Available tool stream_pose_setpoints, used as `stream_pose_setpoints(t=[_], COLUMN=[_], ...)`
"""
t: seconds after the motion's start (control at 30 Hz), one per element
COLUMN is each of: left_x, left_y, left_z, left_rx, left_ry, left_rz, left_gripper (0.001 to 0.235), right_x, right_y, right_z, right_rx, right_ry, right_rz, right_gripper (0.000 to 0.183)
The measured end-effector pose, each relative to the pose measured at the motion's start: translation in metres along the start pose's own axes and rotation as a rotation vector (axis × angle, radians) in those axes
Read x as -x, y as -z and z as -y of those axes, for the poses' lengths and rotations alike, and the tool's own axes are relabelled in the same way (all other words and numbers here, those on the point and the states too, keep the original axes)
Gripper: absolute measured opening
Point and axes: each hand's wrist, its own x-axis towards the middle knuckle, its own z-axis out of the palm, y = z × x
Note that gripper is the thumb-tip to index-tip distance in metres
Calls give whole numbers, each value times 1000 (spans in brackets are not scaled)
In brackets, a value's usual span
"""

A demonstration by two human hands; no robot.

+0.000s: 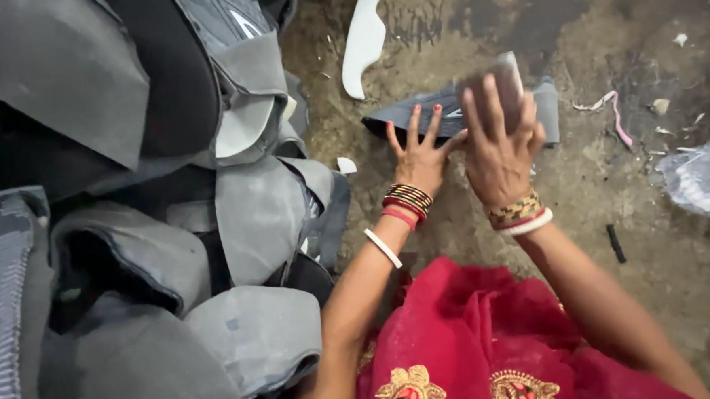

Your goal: Apply adhesive or primer to the edges of various shoe uppers using a hand-held sponge block.

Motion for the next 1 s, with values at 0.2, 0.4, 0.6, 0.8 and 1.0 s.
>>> stream_pose_setpoints(t=[0.2,0.4,0.6,0.8,1.0], left_x=[-3,-21,-33,-32,-35], left_y=[-2,-6,-13,-13,-16], left_z=[-3,8,8,-5,-9], left_rx=[-69,-129,-96,-205,-232], left_ry=[-27,-196,-287,-266,-234], left_rz=[-68,-63,-107,-98,-122], left_gripper=[46,38,29,20,19], right_x=[43,33,-8,38,17], right_y=[31,27,63,46,60], right_z=[-27,-67,-72,-58,-72], right_rx=[-95,-186,-233,-302,-248], right_ry=[-46,-134,-287,-193,-192], right_rz=[24,-40,106,-292,-121], right_gripper=[69,50,61,55,54])
